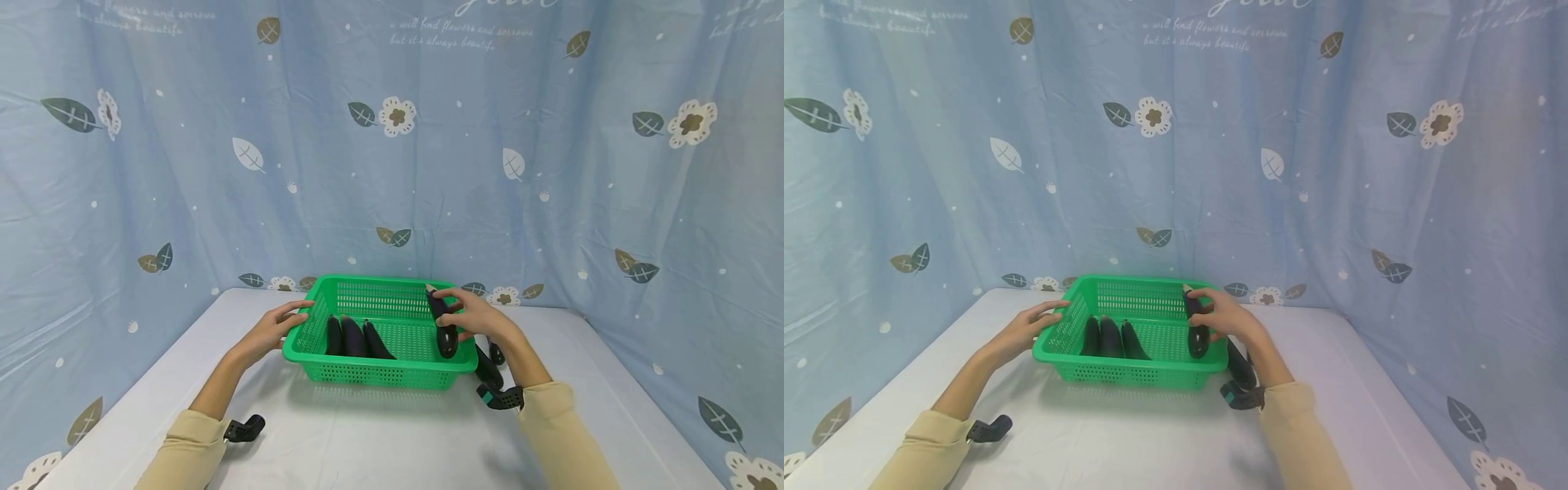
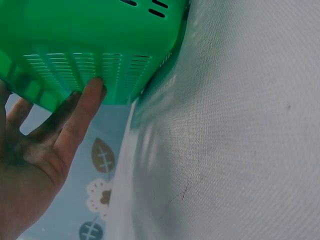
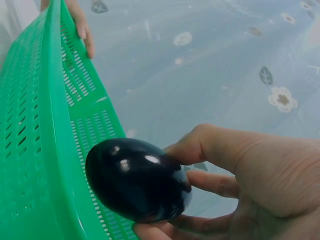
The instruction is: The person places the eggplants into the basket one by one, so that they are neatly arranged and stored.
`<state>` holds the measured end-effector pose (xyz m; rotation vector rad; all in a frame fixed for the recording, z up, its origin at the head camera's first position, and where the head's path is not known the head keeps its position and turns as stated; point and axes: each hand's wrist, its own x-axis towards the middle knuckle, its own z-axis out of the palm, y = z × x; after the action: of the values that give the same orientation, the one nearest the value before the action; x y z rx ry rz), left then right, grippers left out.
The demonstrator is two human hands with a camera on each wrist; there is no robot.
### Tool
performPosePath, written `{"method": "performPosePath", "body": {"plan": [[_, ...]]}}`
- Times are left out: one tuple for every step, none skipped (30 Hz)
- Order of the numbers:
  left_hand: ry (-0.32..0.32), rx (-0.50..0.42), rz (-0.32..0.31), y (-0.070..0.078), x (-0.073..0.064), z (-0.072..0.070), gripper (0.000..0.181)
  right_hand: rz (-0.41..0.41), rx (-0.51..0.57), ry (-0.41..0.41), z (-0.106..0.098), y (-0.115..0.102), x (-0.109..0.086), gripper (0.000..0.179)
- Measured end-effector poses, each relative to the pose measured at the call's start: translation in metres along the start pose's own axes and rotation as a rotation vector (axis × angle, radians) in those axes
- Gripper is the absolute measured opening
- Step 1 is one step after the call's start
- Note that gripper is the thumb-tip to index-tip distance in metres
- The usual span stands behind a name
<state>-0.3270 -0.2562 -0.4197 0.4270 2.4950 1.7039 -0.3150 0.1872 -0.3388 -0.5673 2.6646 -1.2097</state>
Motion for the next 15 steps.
{"method": "performPosePath", "body": {"plan": [[0.0, 0.0, 0.0, 0.0, 0.0, 0.0, 0.055, 0.001, -0.005, -0.001, 0.001, -0.001, 0.001, 0.063], [0.0, 0.0, 0.0, 0.0, 0.0, 0.0, 0.055, 0.002, -0.007, -0.002, 0.002, -0.001, 0.002, 0.063], [0.0, -0.001, -0.001, 0.0, 0.0, 0.0, 0.055, 0.005, -0.009, -0.004, 0.002, -0.002, 0.002, 0.063], [0.0, 0.0, 0.0, 0.0, 0.0, 0.0, 0.055, 0.008, -0.008, -0.006, 0.003, -0.002, 0.003, 0.063], [0.001, -0.001, -0.001, 0.0, 0.001, 0.0, 0.055, 0.01, -0.007, -0.008, 0.004, -0.002, 0.003, 0.063], [0.001, 0.0, -0.001, 0.0, 0.001, 0.001, 0.055, 0.014, -0.004, -0.011, 0.004, -0.003, 0.004, 0.062], [0.001, 0.001, -0.002, 0.0, 0.001, 0.0, 0.054, 0.018, 0.001, -0.016, 0.005, -0.003, 0.005, 0.062], [0.001, 0.003, -0.002, 0.0, 0.001, 0.0, 0.054, 0.022, 0.007, -0.021, 0.006, -0.004, 0.006, 0.062], [0.002, 0.006, -0.003, 0.0, 0.001, 0.0, 0.054, 0.024, 0.013, -0.028, 0.006, -0.004, 0.007, 0.063], [0.003, 0.009, -0.003, 0.0, 0.001, 0.0, 0.054, 0.025, 0.019, -0.034, 0.007, -0.005, 0.008, 0.063], [0.003, 0.013, -0.003, 0.0, 0.001, 0.0, 0.054, 0.026, 0.024, -0.04, 0.007, -0.006, 0.009, 0.063], [0.004, 0.015, -0.003, -0.001, 0.001, 0.0, 0.054, 0.028, 0.03, -0.045, 0.008, -0.008, 0.01, 0.063], [0.005, 0.016, -0.004, -0.001, 0.001, 0.0, 0.054, 0.03, 0.038, -0.048, 0.009, -0.009, 0.01, 0.063], [0.005, 0.016, -0.004, -0.001, 0.001, 0.0, 0.054, 0.028, 0.038, -0.051, 0.01, -0.01, 0.011, 0.063], [0.005, 0.016, -0.006, -0.001, 0.001, 0.0, 0.054, 0.031, 0.044, -0.051, 0.011, -0.011, 0.012, 0.062]]}}
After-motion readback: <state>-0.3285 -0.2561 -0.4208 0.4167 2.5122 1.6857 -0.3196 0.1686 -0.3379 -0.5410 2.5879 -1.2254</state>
